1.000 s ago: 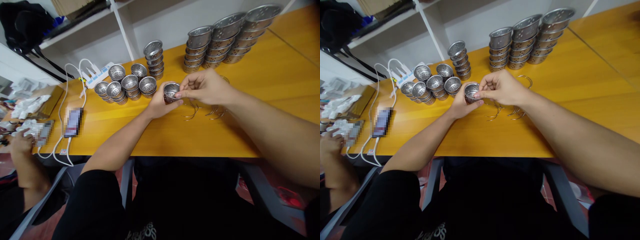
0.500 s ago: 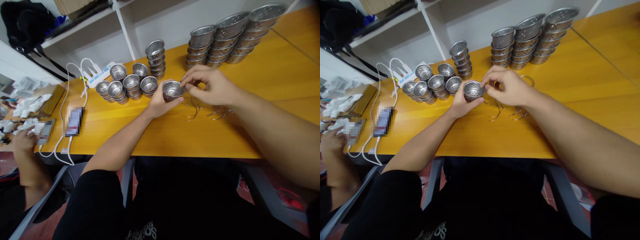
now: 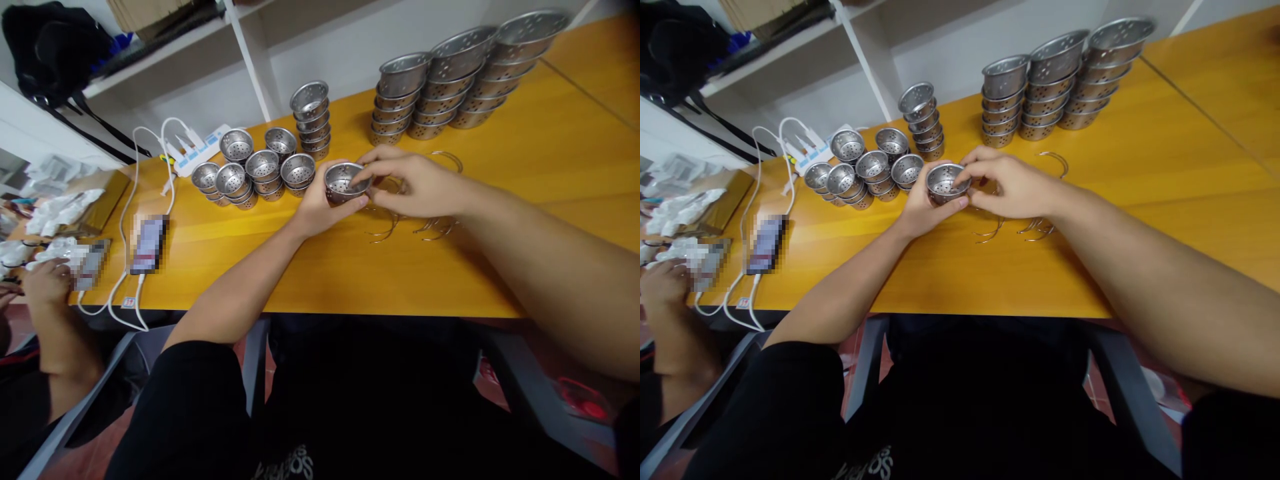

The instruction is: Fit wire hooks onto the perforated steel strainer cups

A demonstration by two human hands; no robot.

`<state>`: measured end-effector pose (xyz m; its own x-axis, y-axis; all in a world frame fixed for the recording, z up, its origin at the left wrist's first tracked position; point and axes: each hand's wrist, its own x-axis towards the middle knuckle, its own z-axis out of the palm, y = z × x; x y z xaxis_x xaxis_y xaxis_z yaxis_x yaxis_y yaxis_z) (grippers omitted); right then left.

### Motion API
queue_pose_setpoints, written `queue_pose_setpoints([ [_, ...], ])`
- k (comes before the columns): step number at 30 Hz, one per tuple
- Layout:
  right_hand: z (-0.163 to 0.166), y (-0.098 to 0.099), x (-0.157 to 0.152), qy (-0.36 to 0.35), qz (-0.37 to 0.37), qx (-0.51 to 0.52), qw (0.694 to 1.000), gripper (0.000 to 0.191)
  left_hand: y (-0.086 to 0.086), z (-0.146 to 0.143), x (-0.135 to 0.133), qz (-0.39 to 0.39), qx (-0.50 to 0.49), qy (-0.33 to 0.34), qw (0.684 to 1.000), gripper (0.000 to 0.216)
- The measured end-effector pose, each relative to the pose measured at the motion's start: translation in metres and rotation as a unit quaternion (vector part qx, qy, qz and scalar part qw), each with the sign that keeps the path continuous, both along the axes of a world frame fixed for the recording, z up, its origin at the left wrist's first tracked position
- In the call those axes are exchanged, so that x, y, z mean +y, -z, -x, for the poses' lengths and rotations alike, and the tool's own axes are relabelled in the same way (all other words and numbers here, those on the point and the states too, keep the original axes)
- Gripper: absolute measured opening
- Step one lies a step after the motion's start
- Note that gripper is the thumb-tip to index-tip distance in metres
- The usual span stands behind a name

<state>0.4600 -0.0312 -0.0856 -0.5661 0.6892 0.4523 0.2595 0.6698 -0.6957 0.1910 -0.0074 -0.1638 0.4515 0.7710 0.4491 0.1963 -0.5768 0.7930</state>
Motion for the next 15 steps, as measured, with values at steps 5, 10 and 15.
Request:
queue_pose_setpoints([
  [5,-0.008,-0.013,0.0,0.05,-0.013,0.042,0.998,0.039,0.008,-0.002,0.002,0.073,-0.018,0.015,0.997,0.109],
  [10,-0.003,-0.025,0.005,0.1,-0.008,0.115,0.988,0.041,0.0,0.0,-0.008,0.121,-0.002,0.049,0.991,0.072],
  [15,0.03,-0.028,0.023,0.074,-0.017,0.043,0.996,0.042,-0.001,0.0,-0.011,0.085,0.023,0.089,0.992,0.067],
])
